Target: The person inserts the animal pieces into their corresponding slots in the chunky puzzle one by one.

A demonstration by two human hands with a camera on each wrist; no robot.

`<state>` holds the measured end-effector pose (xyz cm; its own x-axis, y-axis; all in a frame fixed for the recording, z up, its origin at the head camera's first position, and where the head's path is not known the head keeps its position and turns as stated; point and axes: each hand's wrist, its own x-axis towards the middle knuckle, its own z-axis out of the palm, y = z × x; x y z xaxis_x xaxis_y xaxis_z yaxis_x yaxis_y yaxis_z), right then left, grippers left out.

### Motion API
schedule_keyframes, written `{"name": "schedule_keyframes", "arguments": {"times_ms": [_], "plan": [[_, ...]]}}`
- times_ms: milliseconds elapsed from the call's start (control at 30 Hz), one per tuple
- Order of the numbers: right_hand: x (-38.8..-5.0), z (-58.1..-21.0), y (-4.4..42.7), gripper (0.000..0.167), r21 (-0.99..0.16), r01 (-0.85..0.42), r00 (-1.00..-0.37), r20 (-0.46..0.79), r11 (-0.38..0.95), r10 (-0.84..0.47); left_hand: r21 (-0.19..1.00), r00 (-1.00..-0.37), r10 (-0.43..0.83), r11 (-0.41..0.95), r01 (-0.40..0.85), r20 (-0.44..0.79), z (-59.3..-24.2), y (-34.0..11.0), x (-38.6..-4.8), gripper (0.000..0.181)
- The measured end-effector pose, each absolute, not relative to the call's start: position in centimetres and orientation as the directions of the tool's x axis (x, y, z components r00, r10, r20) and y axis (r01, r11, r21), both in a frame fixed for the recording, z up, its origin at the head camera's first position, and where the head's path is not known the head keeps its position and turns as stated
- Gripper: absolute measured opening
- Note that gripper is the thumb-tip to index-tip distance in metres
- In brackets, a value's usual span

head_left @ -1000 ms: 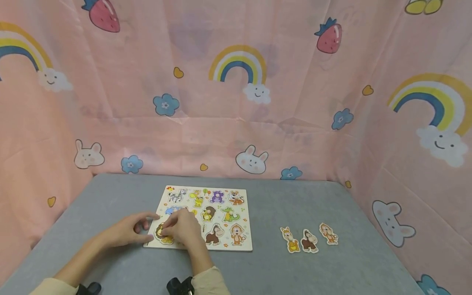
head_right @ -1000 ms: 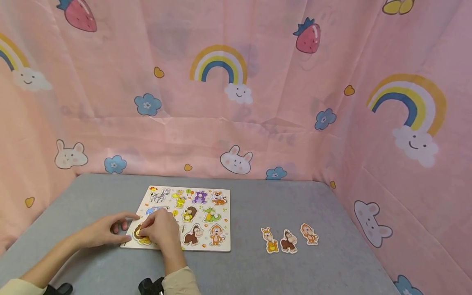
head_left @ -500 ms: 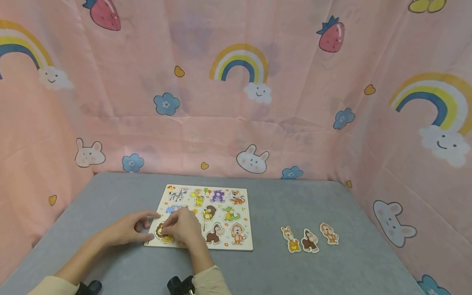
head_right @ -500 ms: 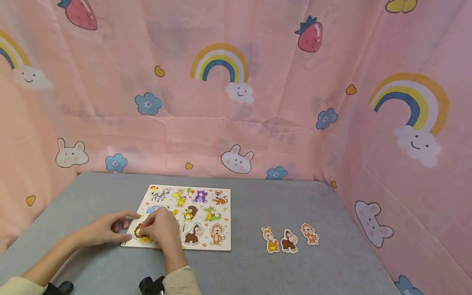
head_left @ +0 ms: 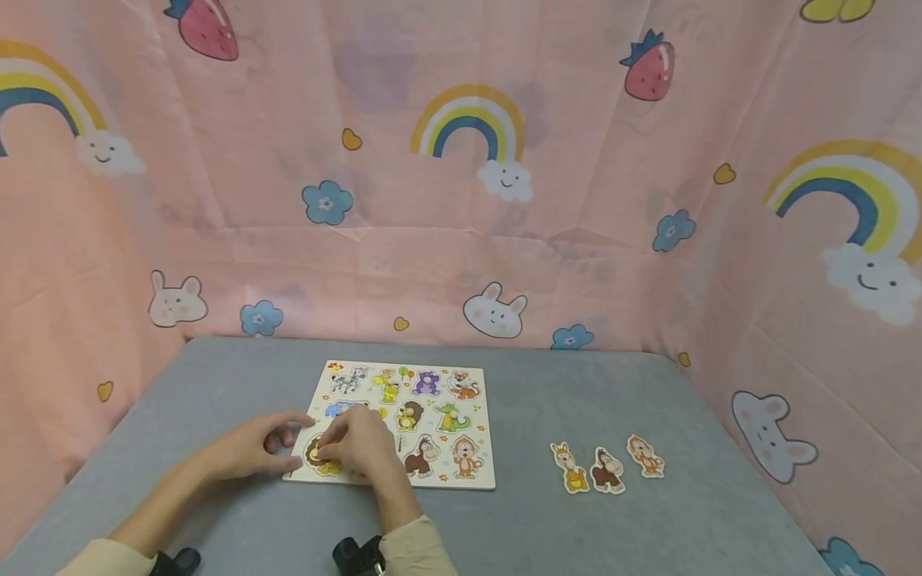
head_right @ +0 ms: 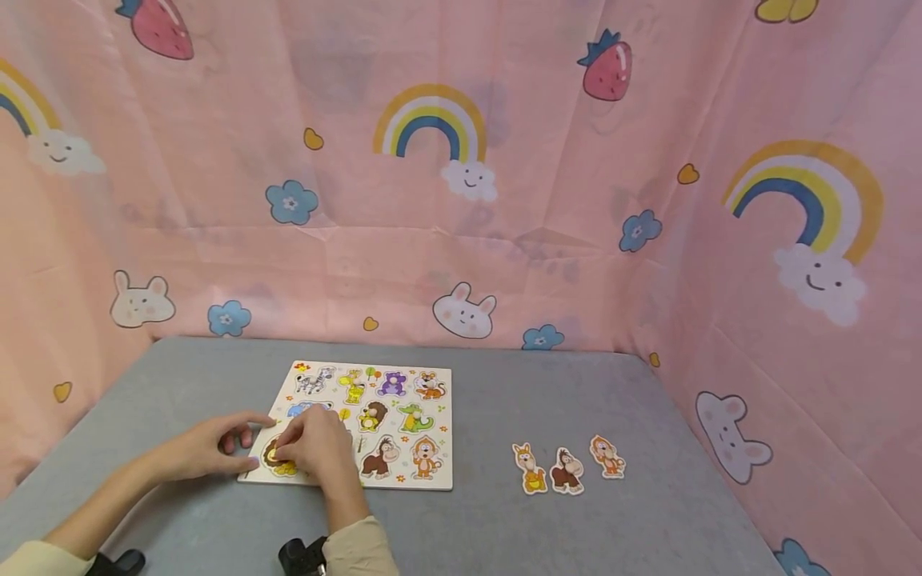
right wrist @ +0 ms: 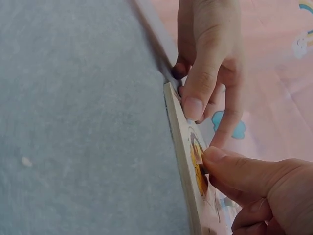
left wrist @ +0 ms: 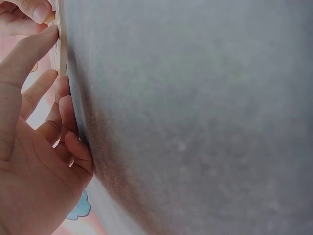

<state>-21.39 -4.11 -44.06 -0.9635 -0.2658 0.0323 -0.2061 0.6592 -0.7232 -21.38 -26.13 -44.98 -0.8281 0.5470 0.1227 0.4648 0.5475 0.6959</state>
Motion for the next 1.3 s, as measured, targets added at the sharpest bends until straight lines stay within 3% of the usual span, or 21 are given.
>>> {"name": "schedule_keyframes", "arguments": {"times_ms": [467,700,900,1100,1300], "plan": [[-21.3,-44.3,-4.1,0.021,-0.728,-0.196,-0.966,0.028,0.656,-0.256,0.690,-0.833,0.541,0.561,0.457,0.112,-45.2,-26.1,-21.4,0.051],[-21.7,-43.9,-3.6,0.019,-0.748,-0.212,-0.950,0.006,0.629,-0.313,0.708,-0.835,0.539,0.548,0.445,0.108,-45.3,-26.1,-21.5,0.051],[-23.2,-43.0,-1.7,0.005,-0.860,-0.254,-0.908,0.053,0.443,-0.417,0.716,-0.834,0.541,0.540,0.443,0.107,-45.3,-26.2,-21.5,0.051],[-24.8,-42.9,1.3,0.016,-0.924,-0.302,-0.844,0.144,0.236,-0.516,0.721,-0.840,0.535,0.546,0.427,0.092,-45.1,-26.2,-21.3,0.052],[-25.9,-43.0,3.7,0.023,-0.917,-0.338,-0.814,0.174,0.210,-0.554,0.715,-0.847,0.523,0.558,0.421,0.090,-45.0,-26.0,-21.2,0.053]]}}
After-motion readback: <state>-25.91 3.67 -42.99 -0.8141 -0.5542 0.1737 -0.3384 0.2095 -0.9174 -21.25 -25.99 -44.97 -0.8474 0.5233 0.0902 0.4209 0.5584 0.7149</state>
